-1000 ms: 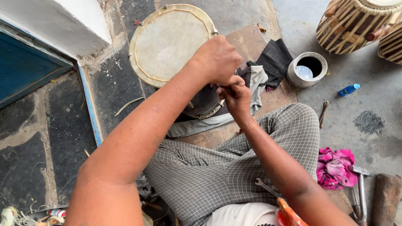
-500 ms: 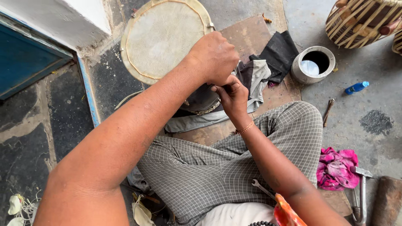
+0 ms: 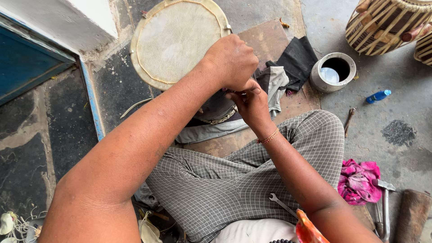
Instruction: The person tightens and adjusts the lacing on a drum by hand and using a small metal tool, then uses a hammer and a wrench to tap the drum rim and tighten hardware.
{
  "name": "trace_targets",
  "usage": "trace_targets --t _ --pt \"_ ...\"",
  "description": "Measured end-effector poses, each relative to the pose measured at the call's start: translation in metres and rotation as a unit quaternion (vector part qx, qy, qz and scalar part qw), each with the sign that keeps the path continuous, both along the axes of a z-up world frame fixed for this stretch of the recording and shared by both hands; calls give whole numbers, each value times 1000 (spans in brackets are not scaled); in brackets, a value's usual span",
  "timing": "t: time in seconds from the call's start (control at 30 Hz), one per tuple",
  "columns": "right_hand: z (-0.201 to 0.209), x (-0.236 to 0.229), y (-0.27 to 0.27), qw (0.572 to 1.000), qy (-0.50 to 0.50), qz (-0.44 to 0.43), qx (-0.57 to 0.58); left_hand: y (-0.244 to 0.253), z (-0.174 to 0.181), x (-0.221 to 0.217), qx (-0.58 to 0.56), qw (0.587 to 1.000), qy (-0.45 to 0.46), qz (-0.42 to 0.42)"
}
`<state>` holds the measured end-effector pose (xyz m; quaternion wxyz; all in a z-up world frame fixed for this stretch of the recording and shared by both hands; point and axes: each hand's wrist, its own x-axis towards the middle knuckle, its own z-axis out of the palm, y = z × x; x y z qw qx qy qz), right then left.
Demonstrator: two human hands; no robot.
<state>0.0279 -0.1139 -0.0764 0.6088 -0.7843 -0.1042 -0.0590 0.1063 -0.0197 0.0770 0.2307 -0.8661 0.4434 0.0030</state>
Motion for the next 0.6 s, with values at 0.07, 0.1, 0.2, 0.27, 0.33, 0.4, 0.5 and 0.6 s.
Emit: trace_targets --t 0.07,0.1,0.2,0.27,0.33,0.4,0.5,0.6 --pt "-1 2 1 985 -24 58 161 1 -2 0 9 1000 -5 5" --pt "-4 3 2 966 -34 87 240 1 -3 -1 10 1000 1 11" --pt "-17 5 0 989 -146 8 -1 0 -3 0 -6 1000 7 13" --pt "-25 9 3 987 -149 44 38 2 -3 2 -43 999 -1 -8" --pt "-25 21 6 935 41 105 337 7 -3 4 -58 998 27 11" --pt "-24 18 6 935 54 93 337 11 -12 8 -119 993 16 -4" --pt "-24 -3 -18 995 -78 66 -21 32 -27 7 -257 952 -151 -67" --pt "-34 -41 -71 993 -82 84 -31 46 -31 2 -312 892 -106 309"
